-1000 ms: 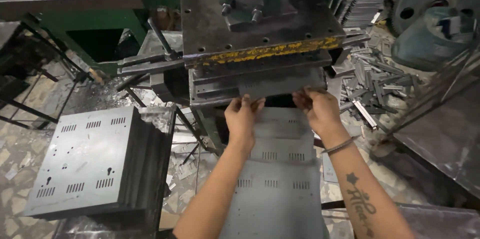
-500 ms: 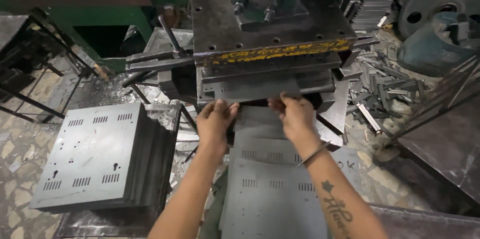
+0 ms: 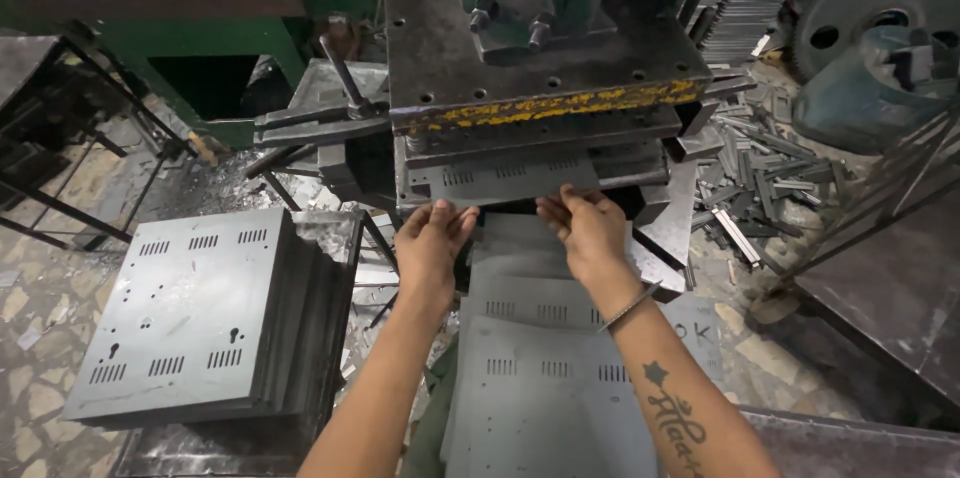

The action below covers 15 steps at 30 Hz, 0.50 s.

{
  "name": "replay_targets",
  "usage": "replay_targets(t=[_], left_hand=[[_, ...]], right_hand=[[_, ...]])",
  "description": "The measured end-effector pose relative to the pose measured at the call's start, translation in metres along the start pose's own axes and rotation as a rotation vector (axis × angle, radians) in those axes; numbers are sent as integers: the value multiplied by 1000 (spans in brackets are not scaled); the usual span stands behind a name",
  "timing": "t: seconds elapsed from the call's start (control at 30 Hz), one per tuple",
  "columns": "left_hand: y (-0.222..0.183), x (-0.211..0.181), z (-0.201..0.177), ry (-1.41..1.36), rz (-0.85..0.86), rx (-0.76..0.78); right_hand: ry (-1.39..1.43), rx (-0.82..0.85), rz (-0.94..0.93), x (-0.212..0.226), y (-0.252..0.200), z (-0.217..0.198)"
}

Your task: Placing flat metal sheets into an industrial press to bend them and then stacking the finished parts.

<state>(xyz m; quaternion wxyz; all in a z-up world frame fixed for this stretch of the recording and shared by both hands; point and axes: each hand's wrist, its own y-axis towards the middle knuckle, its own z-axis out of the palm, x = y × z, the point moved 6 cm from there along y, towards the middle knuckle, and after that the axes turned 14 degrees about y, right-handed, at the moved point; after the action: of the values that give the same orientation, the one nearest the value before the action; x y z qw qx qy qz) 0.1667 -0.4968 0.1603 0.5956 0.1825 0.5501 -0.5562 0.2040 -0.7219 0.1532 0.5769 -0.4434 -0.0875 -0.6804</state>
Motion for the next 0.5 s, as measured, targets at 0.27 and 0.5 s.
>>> replay_targets(t=[0.27, 0.5], left_hand=[[11, 8, -2, 16, 21, 18], [1, -5, -4, 115, 93, 28]], right_hand=[[-1, 19, 25, 0, 0, 1], [-12, 23, 41, -4, 6, 1]])
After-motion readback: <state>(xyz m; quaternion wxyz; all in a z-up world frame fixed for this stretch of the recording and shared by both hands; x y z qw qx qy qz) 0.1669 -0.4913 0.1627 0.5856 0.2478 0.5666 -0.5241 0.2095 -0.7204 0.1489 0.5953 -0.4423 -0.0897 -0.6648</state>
